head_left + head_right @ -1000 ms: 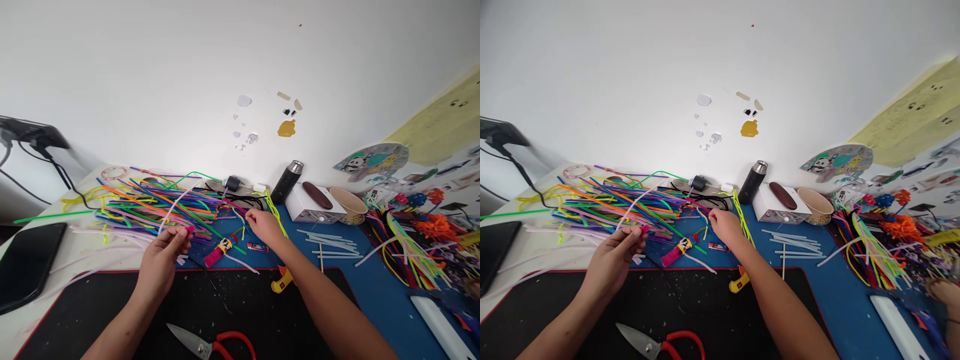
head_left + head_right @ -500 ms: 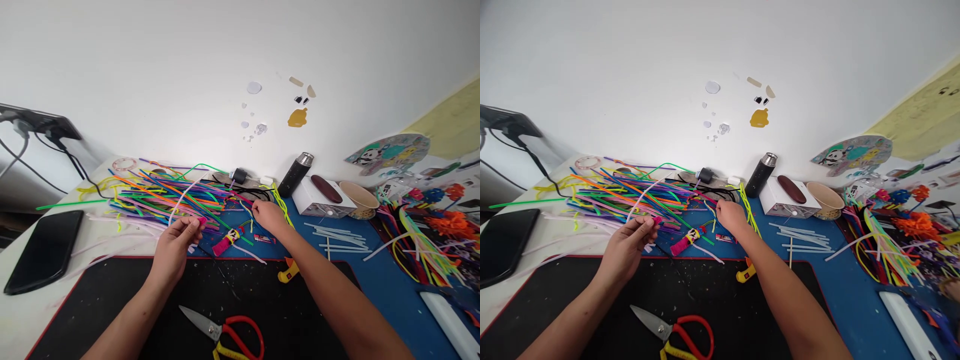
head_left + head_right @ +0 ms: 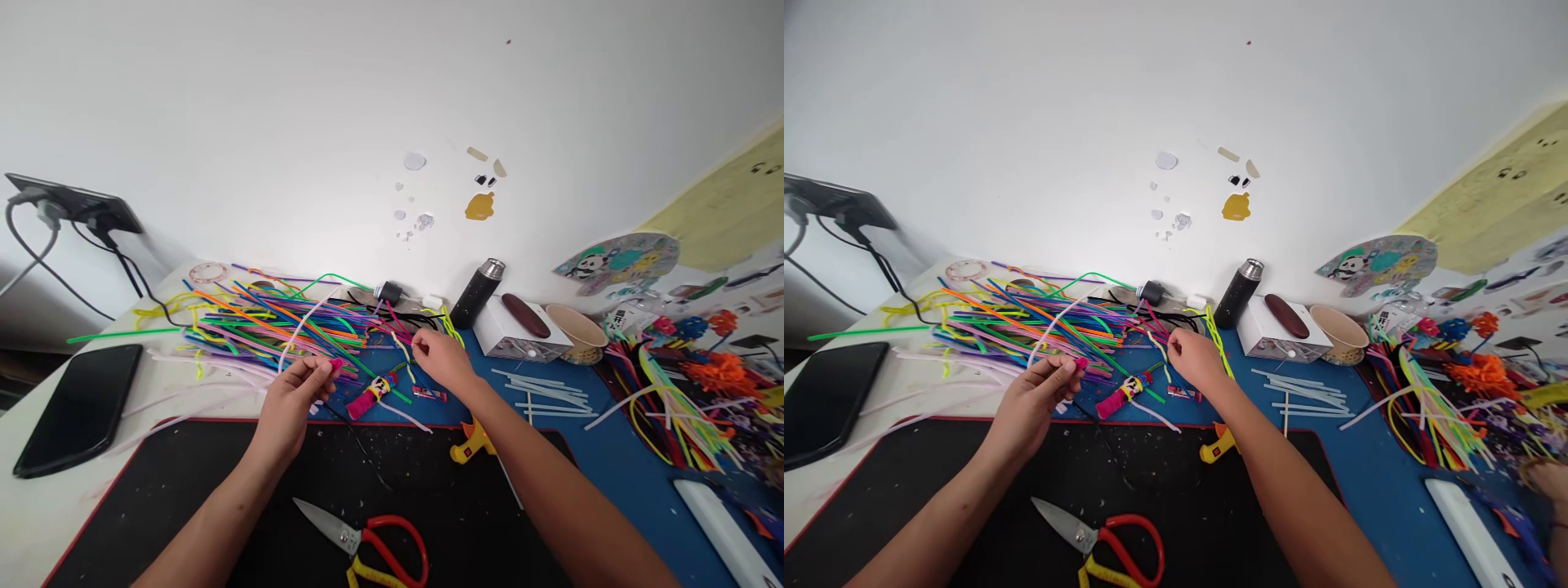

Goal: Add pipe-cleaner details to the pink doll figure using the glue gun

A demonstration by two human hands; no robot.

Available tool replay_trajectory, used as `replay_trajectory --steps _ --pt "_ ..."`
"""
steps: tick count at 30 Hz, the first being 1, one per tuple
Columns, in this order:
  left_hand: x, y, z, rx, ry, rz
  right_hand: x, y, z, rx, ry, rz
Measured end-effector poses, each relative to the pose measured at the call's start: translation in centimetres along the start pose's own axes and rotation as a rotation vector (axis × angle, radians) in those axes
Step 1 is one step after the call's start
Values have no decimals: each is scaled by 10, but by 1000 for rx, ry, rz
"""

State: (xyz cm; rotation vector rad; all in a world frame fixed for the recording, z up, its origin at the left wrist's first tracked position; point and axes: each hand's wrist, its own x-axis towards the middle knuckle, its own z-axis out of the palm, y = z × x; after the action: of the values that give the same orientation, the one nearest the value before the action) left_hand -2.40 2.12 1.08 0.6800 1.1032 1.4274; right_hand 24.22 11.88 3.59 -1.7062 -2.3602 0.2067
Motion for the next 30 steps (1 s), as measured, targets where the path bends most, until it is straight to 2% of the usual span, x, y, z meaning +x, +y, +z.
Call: replay_trajectory --steps 7,11,17,21,23,26,30 --pt "1 -5 -1 29 -38 10 -3 7 6 178 88 -12" --pt "-2 -2 1 14 -61 -5 -2 7 6 300 156 29" --pt "-5 -2 5 -38 -132 -68 -3 -1 2 537 254 117" --pt "-4 -5 5 -75 -138 -80 -9 -8 -4 640 295 115" --pt "-4 -6 4 -87 -140 -94 -15 -15 -8 703 283 105" --pt "-3 -7 5 -104 -136 -125 -31 -29 -12 958 215 167" --pt "-5 -5 7 -147 -149 -166 -61 -53 -3 1205 36 227"
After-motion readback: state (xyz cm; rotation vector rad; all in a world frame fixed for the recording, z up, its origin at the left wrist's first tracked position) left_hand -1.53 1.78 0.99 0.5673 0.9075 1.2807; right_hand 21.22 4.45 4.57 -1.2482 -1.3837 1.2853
